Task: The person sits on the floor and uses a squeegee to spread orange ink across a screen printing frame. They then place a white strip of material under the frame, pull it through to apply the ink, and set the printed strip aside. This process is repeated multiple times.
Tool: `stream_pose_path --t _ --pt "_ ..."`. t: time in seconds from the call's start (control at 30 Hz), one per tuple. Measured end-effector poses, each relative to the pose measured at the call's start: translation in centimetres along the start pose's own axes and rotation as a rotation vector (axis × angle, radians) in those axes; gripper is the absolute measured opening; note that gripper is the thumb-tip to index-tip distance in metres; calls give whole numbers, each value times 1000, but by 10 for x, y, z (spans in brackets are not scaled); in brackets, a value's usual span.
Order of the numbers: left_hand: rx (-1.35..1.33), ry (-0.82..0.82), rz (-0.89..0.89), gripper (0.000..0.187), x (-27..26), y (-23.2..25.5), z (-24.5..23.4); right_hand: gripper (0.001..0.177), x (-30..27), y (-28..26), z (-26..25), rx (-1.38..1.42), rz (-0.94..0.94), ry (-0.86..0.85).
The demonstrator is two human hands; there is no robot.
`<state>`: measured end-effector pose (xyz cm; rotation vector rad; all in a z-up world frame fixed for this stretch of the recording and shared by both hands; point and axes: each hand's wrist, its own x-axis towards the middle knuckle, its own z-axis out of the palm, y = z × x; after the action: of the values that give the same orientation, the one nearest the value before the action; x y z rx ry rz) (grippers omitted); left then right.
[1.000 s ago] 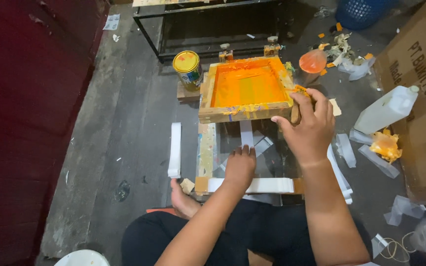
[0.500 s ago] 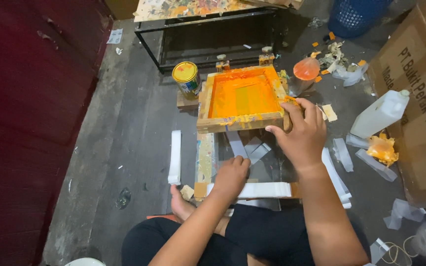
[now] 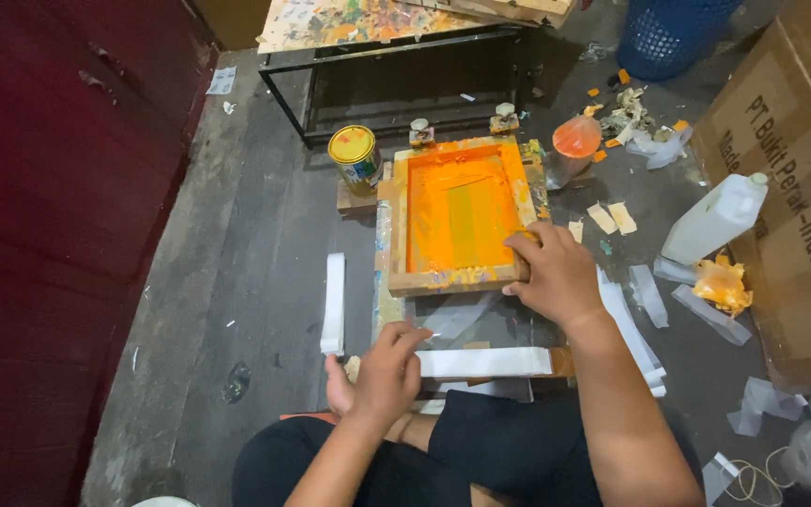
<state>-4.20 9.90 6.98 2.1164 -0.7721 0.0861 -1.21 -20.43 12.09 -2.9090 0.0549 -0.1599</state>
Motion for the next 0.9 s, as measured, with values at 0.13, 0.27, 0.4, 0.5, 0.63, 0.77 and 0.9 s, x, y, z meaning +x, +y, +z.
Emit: stream_pose_path --t 0.13,0.27,0.4,0.5,0.63,0.77,0.9 --pt "-198 58 29 40 9 9 -29 71 0 2 17 -4 -31 -33" --pt "-385 163 -427 25 12 -10 -36 71 0 2 30 10 -42 -119" --pt "-728 331 -666 22 6 -40 -24 68 5 4 46 -20 -26 -220" --pt "-784 351 -717 21 4 -50 -19 65 7 4 61 -20 8 -266" --pt "-836 363 -757 24 8 -48 -17 65 11 -1 71 -23 2 -293" --pt "-987 339 -764 28 4 -67 -8 65 9 -15 51 -89 32 -363" --pt "-1135 324 -752 31 8 -50 -15 70 -1 -47 5 -48 7 -293"
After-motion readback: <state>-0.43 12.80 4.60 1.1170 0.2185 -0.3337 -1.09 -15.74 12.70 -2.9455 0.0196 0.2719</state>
